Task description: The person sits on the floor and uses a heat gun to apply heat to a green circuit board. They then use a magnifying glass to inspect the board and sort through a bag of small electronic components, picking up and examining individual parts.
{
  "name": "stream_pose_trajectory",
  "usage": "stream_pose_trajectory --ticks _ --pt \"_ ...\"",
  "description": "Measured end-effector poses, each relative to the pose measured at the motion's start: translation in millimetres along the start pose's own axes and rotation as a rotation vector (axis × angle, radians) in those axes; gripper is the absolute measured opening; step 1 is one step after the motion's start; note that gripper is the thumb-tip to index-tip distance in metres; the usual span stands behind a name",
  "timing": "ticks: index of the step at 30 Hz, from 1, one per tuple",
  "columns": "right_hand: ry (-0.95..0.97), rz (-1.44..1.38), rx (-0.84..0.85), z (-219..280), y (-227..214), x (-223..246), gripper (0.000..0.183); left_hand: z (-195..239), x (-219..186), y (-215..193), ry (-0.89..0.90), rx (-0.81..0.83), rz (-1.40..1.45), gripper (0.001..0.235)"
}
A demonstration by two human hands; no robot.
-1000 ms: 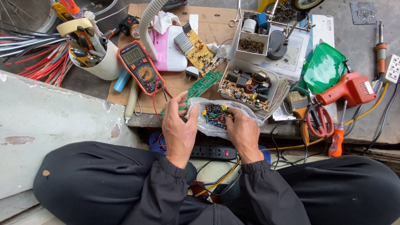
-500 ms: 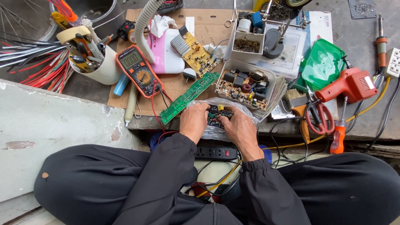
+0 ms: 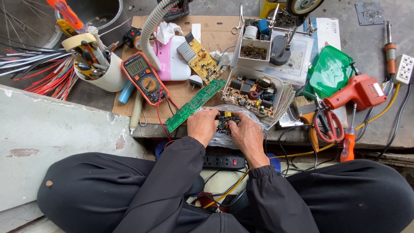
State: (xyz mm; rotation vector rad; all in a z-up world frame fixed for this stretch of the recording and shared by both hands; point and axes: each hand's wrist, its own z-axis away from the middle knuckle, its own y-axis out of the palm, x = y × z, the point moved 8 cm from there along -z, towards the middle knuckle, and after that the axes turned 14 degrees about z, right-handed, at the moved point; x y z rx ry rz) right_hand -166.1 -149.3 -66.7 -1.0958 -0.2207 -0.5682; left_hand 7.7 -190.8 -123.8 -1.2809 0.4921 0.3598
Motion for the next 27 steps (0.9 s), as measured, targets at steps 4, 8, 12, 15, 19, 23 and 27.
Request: stream_pose_trajectory --ticks 4,8,12,15,19,23,27 --pt "0.002 0.001 -0.008 0.5 2.1 -1.3 0.049 5.5 -4.2 -3.3 -0.019 -0.028 0.065 0.019" --pt "-0.006 -0.002 -0.023 2.6 1.7 -1.2 0.047 8.9 -3.2 -4.5 -0.023 -0.043 0.084 0.018" --pt "-0.01 0.015 -0.031 0.4 3.7 -3.3 0.046 8.0 -3.6 0.6 -0.01 -0.034 0.032 0.016" --pt "-0.011 0.034 -0.028 -1.4 5.8 -4.1 0.047 4.2 -1.0 1.6 -0.005 -0.04 0.044 0.016" --pt "-0.01 0.049 -0.019 -2.3 6.8 -5.7 0.047 9.7 0.3 -0.3 -0.026 -0.045 0.052 0.015" --pt "-0.001 0.037 -0.029 -2.3 6.5 -5.3 0.046 13.0 8.9 7.1 -0.052 -0.04 0.071 0.017" --pt "0.002 0.006 -0.037 -1.7 6.1 -6.9 0.042 41.8 -7.7 -26.6 -0.085 -0.133 0.338 0.017"
